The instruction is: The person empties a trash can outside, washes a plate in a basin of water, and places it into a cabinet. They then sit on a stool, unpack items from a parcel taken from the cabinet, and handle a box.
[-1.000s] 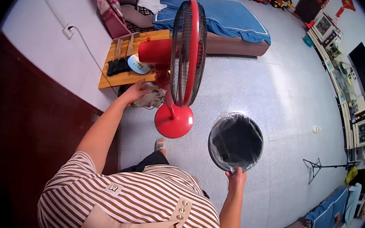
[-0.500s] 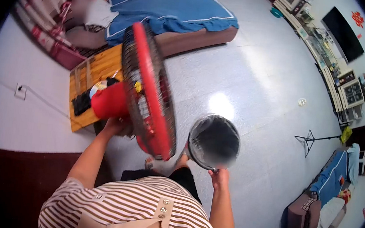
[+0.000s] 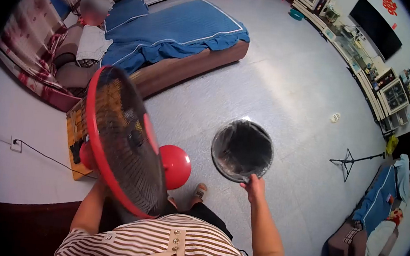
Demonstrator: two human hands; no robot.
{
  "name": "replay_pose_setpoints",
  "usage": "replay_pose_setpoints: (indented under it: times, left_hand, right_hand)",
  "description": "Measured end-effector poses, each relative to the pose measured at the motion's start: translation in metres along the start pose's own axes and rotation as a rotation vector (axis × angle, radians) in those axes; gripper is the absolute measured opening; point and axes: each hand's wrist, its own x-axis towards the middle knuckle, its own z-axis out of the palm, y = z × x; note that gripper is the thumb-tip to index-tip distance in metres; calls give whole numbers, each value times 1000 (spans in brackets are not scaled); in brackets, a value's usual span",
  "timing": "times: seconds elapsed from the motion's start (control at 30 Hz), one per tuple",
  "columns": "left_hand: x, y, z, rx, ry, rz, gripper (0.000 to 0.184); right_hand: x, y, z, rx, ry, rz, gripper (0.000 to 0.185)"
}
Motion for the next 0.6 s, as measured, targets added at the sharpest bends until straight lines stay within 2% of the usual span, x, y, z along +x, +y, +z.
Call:
replay_pose_setpoints:
  times: [0.13,0.2,0.27,0.3,0.37,0.4,0.47,0.5,0.57,0.6]
  left_hand:
    - [79,34,-16,-92,110,49,41]
    - [117,27,-5,-101,122,60,41]
    - [156,8,27,-423,131,-109,36]
    - [171,11,23,-420,127,-109,36]
    - [203,37,8,-420,251,-265,34]
    - [220,49,1,-416,256,-267,34]
    - [253,74,-9,-772,543,-357,33]
    - [275,80,-6,-717,689,-322,35]
    - [315,90,-12,-277,680,-282,45]
    - [336,88,-12,-276,689,-283,45]
  right_hand:
    - [17,-15,-3,34,42,-29,20]
    - [22,-21,-5,48,44,-2,22]
    - [26,-25,-7,80,50,-6,24]
    - [27,-27,-10,109,56,-14,25]
    - [30,-30,-18,119,73,7,29]
    - [32,-32,-22,101,73,-5,25]
    - [33,-39,-23,117,64,-15,22]
    - [35,-40,-24,118,59,-17,22]
    - [40,-39,-30,153,129,-6,31]
    - [44,-38,-33,129,145,-9,20]
